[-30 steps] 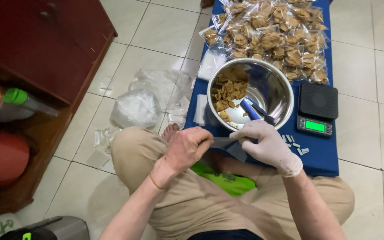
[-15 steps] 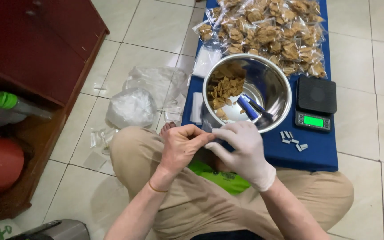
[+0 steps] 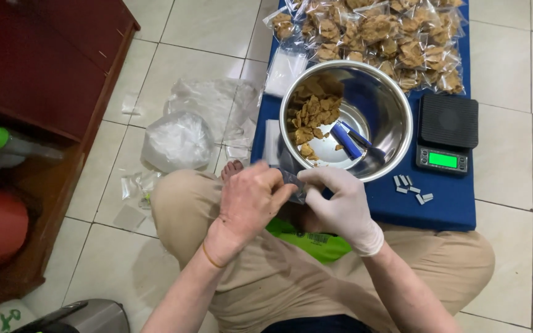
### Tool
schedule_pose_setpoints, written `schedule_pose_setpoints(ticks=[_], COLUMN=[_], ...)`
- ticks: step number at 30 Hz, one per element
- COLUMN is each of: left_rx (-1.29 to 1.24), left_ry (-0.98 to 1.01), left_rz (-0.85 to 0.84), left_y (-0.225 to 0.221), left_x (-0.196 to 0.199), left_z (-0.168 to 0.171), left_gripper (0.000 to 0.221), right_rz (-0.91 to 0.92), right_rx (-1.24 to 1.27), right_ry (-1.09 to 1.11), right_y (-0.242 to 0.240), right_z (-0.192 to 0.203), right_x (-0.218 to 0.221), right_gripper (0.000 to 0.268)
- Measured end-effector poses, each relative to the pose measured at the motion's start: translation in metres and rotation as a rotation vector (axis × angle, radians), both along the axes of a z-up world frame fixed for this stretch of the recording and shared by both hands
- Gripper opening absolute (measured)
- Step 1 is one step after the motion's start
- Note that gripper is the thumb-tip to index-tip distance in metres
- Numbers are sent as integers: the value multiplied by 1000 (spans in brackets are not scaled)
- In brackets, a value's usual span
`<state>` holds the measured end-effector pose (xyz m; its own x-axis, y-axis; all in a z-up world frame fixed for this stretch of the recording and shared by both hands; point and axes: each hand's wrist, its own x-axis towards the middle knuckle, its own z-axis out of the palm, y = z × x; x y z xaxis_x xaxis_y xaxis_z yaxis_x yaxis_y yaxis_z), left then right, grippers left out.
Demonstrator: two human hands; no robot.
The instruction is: Manually portioning crackers into small plastic bags and weighing them on a digital scale for consistency.
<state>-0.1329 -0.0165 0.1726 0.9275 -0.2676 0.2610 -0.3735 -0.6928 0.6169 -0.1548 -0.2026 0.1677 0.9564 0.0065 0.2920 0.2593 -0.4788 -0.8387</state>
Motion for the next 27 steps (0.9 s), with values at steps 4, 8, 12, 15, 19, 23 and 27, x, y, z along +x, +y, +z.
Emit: schedule_pose_setpoints(ticks=[4, 8, 12, 15, 19, 23, 27], left_rx=[-209, -372, -247, -365, -451, -481, -486], left_ry=[-266, -75, -83, 52, 209, 254, 252], left_rz=[-168, -214, -4, 125, 175, 209, 179], left_y=[-7, -6, 2, 7, 11, 15, 16], left_x=[21, 57, 100, 114, 127, 133, 136], left_z=[-5, -15, -16, -6, -13, -10, -9], left_gripper=[24, 28, 32, 35, 35, 38, 39], right_rz=[16, 60, 13, -42, 42, 132, 221], right_rx=[121, 257, 35, -418, -724, -925, -879], right_ry=[220, 400, 196, 327, 330, 280, 303], right_y=[-1, -16, -54, -98, -100, -89, -62], right_z=[11, 22, 11, -44, -102, -123, -98], right_x=[15, 51, 121, 185, 230, 245, 231], right_gripper=[26, 24, 26, 35, 50, 61, 48])
